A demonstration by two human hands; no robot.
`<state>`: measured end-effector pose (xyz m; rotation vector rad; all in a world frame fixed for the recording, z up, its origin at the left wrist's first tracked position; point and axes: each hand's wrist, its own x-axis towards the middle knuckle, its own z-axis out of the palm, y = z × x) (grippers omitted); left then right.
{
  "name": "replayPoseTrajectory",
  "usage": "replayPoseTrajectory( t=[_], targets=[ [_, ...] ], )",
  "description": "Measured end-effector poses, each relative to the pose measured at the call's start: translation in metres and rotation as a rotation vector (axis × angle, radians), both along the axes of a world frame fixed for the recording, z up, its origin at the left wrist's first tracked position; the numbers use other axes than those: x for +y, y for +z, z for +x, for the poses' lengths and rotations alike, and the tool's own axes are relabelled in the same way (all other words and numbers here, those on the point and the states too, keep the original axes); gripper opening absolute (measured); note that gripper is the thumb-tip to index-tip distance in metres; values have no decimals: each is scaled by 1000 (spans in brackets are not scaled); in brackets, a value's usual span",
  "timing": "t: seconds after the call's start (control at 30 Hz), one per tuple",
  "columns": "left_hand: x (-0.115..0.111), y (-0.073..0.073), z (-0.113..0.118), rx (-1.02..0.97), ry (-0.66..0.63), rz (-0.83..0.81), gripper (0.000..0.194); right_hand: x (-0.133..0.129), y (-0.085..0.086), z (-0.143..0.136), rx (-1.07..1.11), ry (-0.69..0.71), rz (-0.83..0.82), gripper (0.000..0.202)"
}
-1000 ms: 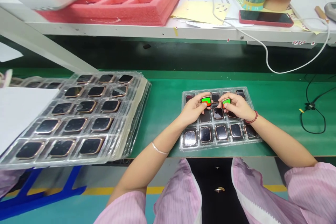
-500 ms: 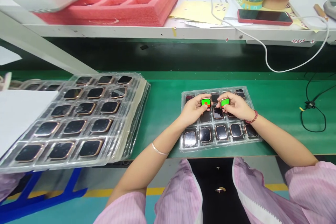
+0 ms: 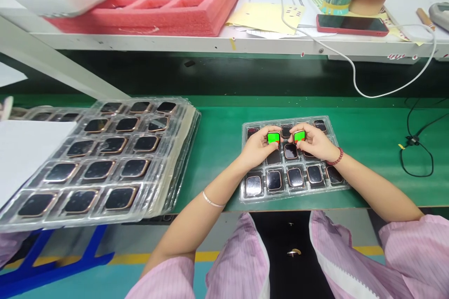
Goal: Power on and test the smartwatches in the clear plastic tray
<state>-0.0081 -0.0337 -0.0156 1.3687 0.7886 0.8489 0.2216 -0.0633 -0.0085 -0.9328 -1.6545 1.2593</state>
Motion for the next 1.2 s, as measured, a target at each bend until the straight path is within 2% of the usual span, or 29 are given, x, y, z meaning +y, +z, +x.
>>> replayPoseTrajectory(
  t=[0.43,0.57,0.87,1.03,1.2],
  targets=[
    [-1,3,1,53,0,18,42,1,-4,3,-6,3,-62,38],
    [-1,3,1,20,6,16,48,2,-5,3,8,-4,-68,39],
    [0,1,0,15,-8,-17,57,1,-2,0,-33,-34,55,29],
    [-1,4,1,48,27,-6,45,-1,1,0,-36,-2,38,31],
    [-2,6,2,8,8,-20,31,0,1,1,-22,-24,-63,36]
  ],
)
